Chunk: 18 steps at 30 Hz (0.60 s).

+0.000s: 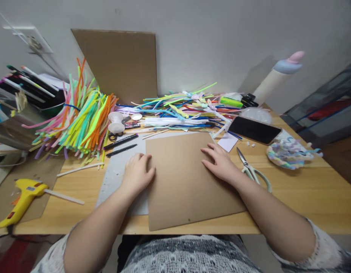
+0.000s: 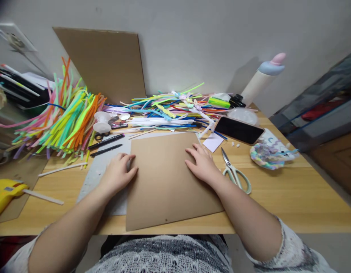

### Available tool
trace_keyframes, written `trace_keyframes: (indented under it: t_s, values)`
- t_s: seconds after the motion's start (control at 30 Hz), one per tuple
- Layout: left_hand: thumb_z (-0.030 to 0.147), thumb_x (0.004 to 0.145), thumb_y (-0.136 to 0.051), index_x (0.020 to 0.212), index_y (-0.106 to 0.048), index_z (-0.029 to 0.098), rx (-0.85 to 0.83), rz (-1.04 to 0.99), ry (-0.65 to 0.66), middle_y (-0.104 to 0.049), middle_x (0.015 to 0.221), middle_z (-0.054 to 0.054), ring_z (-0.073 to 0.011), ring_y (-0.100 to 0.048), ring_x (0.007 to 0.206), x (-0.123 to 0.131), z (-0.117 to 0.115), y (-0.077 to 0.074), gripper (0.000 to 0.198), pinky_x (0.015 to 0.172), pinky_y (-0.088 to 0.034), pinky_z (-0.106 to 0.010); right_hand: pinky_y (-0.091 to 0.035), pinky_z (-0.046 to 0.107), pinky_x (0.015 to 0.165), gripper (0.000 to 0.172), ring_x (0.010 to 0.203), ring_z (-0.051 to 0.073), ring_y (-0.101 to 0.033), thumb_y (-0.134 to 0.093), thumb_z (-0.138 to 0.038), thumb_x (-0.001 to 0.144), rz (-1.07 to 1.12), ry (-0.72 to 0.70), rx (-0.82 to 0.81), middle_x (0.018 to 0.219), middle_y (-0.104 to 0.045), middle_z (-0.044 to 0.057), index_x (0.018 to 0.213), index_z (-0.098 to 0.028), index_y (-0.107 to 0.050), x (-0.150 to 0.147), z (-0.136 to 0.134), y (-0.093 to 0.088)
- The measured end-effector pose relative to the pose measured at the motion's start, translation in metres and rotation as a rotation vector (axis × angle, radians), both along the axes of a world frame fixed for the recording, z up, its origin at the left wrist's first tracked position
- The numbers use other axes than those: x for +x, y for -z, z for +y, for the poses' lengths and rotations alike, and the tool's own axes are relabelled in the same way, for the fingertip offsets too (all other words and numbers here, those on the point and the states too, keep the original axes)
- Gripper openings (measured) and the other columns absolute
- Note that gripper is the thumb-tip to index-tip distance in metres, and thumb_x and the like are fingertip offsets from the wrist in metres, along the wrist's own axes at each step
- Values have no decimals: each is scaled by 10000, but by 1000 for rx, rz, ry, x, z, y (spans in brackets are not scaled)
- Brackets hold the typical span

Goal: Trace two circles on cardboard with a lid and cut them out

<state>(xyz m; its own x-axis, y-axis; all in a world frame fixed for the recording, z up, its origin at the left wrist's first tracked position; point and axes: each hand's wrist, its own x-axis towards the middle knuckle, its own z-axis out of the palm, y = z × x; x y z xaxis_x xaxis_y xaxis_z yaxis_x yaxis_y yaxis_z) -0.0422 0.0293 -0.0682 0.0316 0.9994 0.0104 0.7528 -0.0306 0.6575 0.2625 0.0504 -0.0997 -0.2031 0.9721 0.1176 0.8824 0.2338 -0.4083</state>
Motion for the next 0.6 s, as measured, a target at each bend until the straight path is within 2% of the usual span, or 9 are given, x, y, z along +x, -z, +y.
trace_keyframes:
  t_s: [0.13,0.23,0.4,0.6]
  values:
    - [312,764,-531,1074,-603,125,55,217,115,-558,1090,-167,-356,-471,1079,-1,5,-4,369,952,-324,-521,-303,488,1029,480,1263,316,-374,-508,-339,808,-46,13,-34,1367,-410,167,1249,-151,-537,-4,-1,0]
    - [295,817,-471,1110,-584,95,83,304,134,-568,1115,-181,-331,-496,1070,-4,9,-4,372,943,-358,-480,-291,480,1039,500,1285,311,-353,-504,-339,808,-34,21,-39,1383,-391,176,1266,-137,-522,-7,0,2]
    - [288,848,-441,1161,-559,113,101,369,141,-554,1219,-151,-279,-497,1126,-5,11,1,377,973,-369,-418,-259,529,1032,506,1313,324,-310,-505,-354,802,-30,0,-27,1391,-390,174,1269,-161,-517,-13,-1,6]
    - [326,831,-473,1228,-521,121,108,458,132,-491,1292,-168,-330,-409,1208,-2,8,5,450,990,-317,-494,-208,564,1042,501,1338,341,-266,-496,-368,811,-50,-10,-35,1410,-385,145,1282,-194,-507,-17,-3,7]
